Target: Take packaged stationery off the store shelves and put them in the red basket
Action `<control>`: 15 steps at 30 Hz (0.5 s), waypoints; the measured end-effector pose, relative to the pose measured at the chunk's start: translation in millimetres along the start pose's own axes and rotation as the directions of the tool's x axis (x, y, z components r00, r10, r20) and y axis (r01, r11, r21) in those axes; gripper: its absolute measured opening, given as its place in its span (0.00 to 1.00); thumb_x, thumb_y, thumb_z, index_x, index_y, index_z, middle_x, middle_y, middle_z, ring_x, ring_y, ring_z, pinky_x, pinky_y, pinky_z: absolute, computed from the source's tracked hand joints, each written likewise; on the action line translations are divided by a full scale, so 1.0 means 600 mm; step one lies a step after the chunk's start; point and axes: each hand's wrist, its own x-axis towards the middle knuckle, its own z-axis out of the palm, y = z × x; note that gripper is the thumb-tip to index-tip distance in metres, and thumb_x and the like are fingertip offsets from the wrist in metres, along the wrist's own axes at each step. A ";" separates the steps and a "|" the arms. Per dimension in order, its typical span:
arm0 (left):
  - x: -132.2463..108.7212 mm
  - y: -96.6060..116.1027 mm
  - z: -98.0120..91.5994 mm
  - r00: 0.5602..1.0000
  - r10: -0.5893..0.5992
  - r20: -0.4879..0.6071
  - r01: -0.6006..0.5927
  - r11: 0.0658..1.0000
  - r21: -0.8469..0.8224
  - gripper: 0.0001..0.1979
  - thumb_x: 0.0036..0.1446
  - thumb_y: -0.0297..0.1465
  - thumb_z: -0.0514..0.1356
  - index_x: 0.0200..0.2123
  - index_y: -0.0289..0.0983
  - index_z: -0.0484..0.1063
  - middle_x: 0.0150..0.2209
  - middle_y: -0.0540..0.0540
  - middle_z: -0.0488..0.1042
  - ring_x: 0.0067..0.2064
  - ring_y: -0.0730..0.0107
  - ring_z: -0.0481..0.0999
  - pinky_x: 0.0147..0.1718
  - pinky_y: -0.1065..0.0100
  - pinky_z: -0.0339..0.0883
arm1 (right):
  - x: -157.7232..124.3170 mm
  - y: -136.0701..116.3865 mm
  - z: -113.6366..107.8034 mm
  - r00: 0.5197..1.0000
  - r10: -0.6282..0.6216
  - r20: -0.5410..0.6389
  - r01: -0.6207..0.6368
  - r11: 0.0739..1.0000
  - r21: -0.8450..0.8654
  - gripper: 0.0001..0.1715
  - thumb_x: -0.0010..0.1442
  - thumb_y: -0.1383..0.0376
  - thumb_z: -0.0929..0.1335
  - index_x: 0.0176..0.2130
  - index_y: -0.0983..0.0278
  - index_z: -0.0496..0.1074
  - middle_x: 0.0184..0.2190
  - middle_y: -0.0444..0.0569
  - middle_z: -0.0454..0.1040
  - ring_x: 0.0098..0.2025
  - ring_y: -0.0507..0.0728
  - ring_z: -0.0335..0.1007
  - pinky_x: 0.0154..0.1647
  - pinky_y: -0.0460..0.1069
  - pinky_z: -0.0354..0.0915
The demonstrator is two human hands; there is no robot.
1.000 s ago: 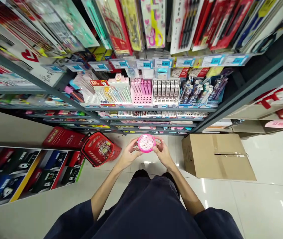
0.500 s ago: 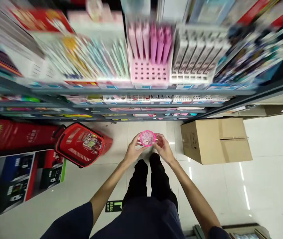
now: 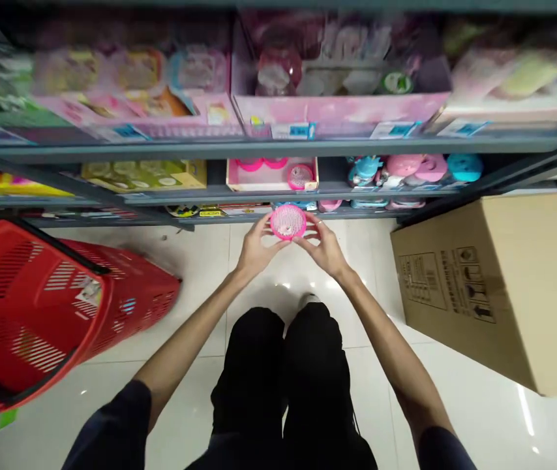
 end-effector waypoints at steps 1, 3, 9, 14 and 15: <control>0.015 -0.026 0.006 0.998 0.061 -0.006 -0.061 0.998 0.026 0.37 0.53 0.38 0.72 0.63 0.43 0.64 0.60 0.39 0.72 0.56 0.55 0.75 0.53 0.56 0.73 | 0.014 0.028 0.002 0.999 -0.042 -0.027 0.041 0.999 -0.032 0.40 0.56 0.45 0.75 0.62 0.54 0.66 0.62 0.53 0.68 0.55 0.61 0.72 0.54 0.57 0.74; 0.045 -0.064 0.012 0.987 0.162 -0.016 -0.160 0.983 0.088 0.36 0.52 0.37 0.72 0.63 0.41 0.65 0.61 0.38 0.72 0.60 0.53 0.73 0.58 0.53 0.69 | 0.042 0.071 0.006 0.991 -0.114 -0.073 0.107 0.990 -0.097 0.42 0.56 0.42 0.73 0.63 0.55 0.65 0.64 0.54 0.64 0.54 0.61 0.72 0.53 0.57 0.75; 0.125 -0.110 0.008 0.971 0.235 -0.028 -0.227 0.958 0.176 0.35 0.52 0.34 0.72 0.61 0.38 0.64 0.60 0.36 0.73 0.59 0.53 0.74 0.59 0.52 0.68 | 0.124 0.099 0.012 0.960 -0.277 -0.049 0.244 0.906 -0.346 0.51 0.59 0.39 0.69 0.69 0.61 0.56 0.65 0.61 0.64 0.53 0.63 0.73 0.58 0.63 0.71; 0.195 -0.096 -0.007 0.973 0.231 -0.008 -0.223 0.945 0.239 0.35 0.51 0.33 0.73 0.60 0.35 0.65 0.59 0.33 0.72 0.60 0.50 0.72 0.61 0.50 0.66 | 0.198 0.060 0.000 0.947 -0.320 0.032 0.281 0.773 -0.568 0.50 0.59 0.42 0.72 0.67 0.67 0.59 0.63 0.65 0.67 0.59 0.67 0.69 0.62 0.64 0.66; 0.213 -0.090 -0.008 0.976 0.218 -0.003 -0.209 0.944 0.256 0.36 0.50 0.33 0.74 0.60 0.33 0.64 0.58 0.33 0.73 0.60 0.50 0.72 0.61 0.50 0.66 | 0.215 0.054 -0.006 0.947 -0.318 0.042 0.276 0.741 -0.612 0.48 0.60 0.43 0.71 0.66 0.69 0.60 0.62 0.65 0.68 0.60 0.67 0.68 0.63 0.64 0.65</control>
